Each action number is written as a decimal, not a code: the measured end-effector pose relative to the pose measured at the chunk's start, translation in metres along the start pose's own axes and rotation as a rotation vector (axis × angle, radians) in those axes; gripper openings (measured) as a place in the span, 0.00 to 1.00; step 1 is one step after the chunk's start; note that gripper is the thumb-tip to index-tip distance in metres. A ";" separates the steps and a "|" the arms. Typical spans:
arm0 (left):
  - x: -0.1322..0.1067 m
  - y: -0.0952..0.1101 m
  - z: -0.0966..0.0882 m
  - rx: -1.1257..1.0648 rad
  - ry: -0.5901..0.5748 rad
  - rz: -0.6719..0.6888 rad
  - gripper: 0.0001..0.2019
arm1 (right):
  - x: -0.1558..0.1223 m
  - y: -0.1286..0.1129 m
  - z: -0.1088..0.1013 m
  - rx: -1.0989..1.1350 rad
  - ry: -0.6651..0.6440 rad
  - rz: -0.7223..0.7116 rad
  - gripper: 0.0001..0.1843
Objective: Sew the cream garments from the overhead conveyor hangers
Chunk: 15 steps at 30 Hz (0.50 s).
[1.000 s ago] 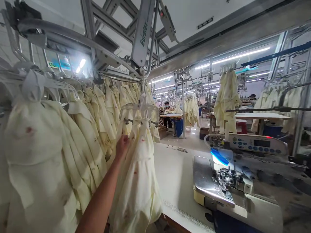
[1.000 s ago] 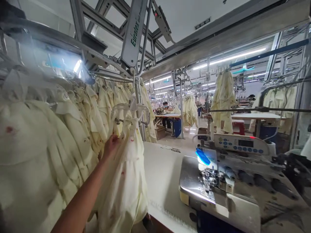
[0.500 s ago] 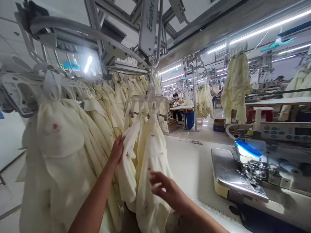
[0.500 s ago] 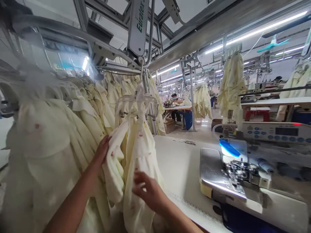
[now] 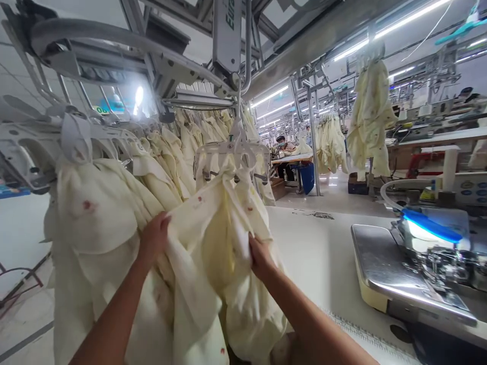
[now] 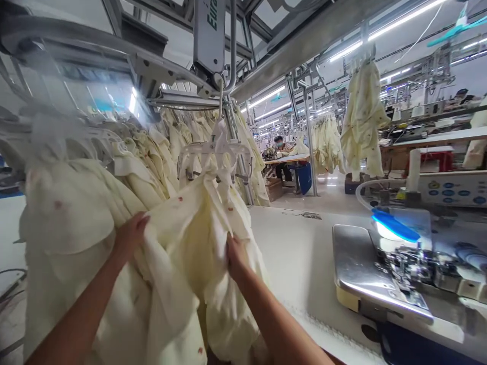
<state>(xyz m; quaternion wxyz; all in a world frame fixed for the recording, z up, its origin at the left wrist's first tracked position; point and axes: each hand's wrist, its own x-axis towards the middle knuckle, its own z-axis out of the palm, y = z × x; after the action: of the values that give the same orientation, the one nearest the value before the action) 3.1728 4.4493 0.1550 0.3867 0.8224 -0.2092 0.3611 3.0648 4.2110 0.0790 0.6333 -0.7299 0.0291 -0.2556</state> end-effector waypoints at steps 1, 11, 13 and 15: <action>0.008 0.001 -0.006 -0.018 0.041 -0.012 0.11 | -0.010 -0.012 -0.014 0.069 -0.075 0.022 0.37; -0.097 -0.011 -0.014 -0.357 -0.989 -0.193 0.28 | -0.082 -0.012 -0.121 0.188 -0.706 0.431 0.21; -0.129 -0.035 -0.026 -0.383 -0.969 -0.451 0.25 | -0.087 -0.004 -0.130 0.223 -0.643 0.398 0.21; -0.147 -0.046 -0.053 -0.414 -0.723 -0.716 0.27 | -0.089 -0.007 -0.137 0.293 -0.575 0.437 0.22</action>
<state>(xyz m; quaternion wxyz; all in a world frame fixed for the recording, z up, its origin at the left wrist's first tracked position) 3.0825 4.5289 0.0450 0.5427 0.8206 -0.1026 -0.1471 2.9300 4.1207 0.0646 0.7525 -0.6504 -0.0316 0.0987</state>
